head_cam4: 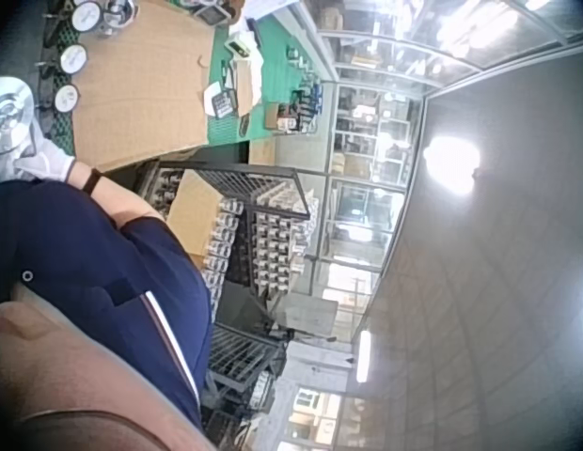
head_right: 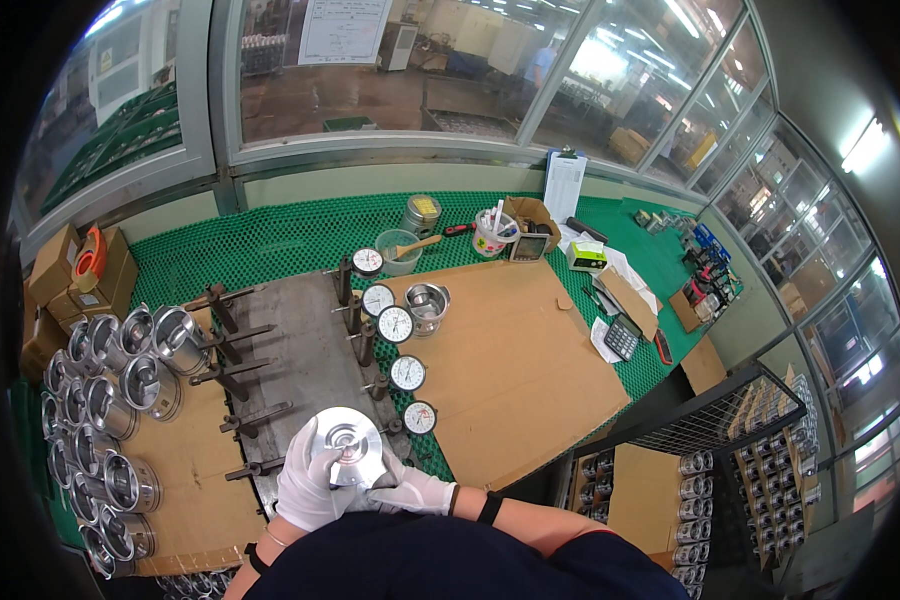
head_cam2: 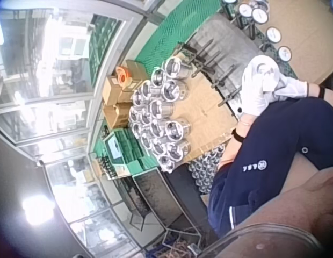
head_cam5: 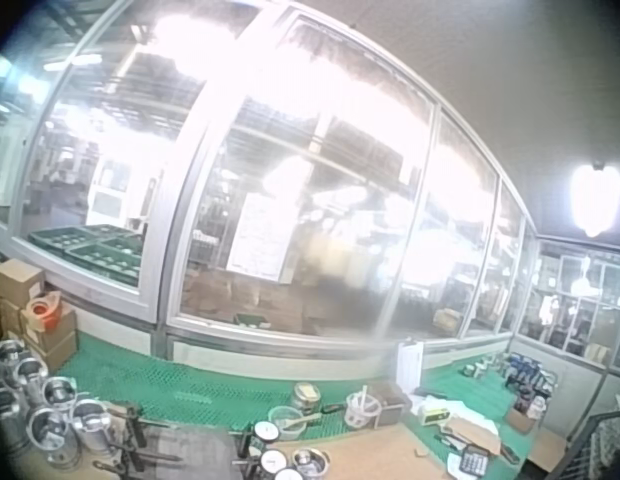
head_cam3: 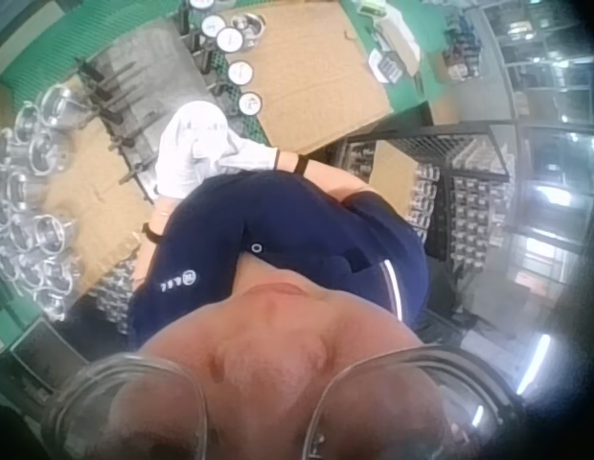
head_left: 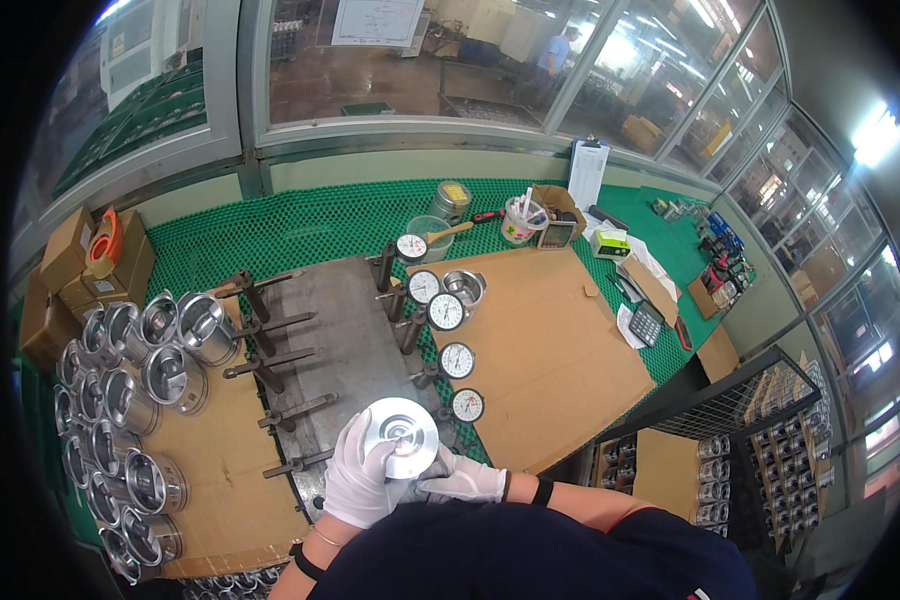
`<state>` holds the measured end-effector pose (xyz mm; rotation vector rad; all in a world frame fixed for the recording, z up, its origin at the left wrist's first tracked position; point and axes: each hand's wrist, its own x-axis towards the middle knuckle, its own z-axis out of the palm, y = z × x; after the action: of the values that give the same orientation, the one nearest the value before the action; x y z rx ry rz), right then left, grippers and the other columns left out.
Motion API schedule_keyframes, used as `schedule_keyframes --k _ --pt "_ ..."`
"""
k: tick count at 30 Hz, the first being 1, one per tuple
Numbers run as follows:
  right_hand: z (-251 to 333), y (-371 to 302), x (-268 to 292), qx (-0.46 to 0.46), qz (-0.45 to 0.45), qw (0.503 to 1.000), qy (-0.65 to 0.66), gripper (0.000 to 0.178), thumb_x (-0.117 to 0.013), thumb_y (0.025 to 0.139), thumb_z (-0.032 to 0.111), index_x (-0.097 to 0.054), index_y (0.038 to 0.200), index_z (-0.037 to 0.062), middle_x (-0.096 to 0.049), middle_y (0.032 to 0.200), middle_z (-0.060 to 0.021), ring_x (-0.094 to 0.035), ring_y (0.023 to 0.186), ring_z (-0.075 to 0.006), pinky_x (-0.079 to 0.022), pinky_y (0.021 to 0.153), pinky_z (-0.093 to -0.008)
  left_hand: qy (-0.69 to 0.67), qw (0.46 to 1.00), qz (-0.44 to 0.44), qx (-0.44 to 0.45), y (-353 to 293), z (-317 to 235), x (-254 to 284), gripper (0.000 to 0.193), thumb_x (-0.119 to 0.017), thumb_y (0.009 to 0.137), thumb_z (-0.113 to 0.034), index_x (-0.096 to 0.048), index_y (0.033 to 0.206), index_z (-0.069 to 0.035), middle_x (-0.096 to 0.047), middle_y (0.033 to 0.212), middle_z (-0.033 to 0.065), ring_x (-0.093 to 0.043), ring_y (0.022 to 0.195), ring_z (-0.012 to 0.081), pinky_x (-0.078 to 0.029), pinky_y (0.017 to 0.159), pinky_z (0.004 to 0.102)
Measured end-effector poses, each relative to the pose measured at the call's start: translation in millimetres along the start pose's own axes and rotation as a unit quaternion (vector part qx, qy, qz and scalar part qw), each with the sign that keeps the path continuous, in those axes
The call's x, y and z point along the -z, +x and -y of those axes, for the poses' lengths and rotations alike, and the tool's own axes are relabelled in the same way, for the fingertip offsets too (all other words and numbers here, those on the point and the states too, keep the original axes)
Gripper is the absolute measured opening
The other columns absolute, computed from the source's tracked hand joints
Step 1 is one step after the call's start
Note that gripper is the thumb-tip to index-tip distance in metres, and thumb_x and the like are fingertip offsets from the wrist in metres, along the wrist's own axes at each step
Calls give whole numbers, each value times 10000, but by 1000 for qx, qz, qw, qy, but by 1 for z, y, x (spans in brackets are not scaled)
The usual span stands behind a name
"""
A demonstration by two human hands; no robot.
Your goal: Inspecting metal pistons by placing them on measurement gauges and then organizing them for storage.
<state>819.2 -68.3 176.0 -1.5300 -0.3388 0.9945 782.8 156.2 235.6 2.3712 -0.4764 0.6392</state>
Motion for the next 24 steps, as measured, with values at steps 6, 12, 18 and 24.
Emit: schedule_keyframes --k 6,12,18,24 --pt "8 -1 -2 6 -7 1000 -7 911 -655 905 161 -32 1569 194 -597 1041 -74 -581 719 -98 -499 623 -264 -2 1000 0 2 0 1 -2 725 -873 545 -163 -491 1162 -151 -427 1398 267 -522 1192 464 -510 930 484" --pt "15 -2 -1 60 -23 993 -94 793 -683 915 178 -197 1521 14 -483 1397 -134 -480 1247 -189 -420 1036 -331 -4 1000 -7 4 0 0 0 718 -867 543 -154 -498 1158 -152 -436 1392 265 -523 1190 466 -508 935 482" --pt "30 -8 2 -119 14 993 -10 937 -704 903 192 -53 1560 42 -483 1374 -148 -522 1206 -186 -443 996 -301 -5 1000 13 14 1 -1 4 667 -846 589 -175 -529 1176 -156 -442 1385 250 -514 1199 467 -497 949 492" --pt "9 -1 1 19 3 1000 -24 953 -724 882 172 -65 1548 -6 -393 1479 -140 -375 1358 -188 -308 1125 -303 -29 999 -1 14 0 -1 3 602 -816 639 -191 -556 1181 -166 -457 1376 239 -512 1205 462 -500 955 491"
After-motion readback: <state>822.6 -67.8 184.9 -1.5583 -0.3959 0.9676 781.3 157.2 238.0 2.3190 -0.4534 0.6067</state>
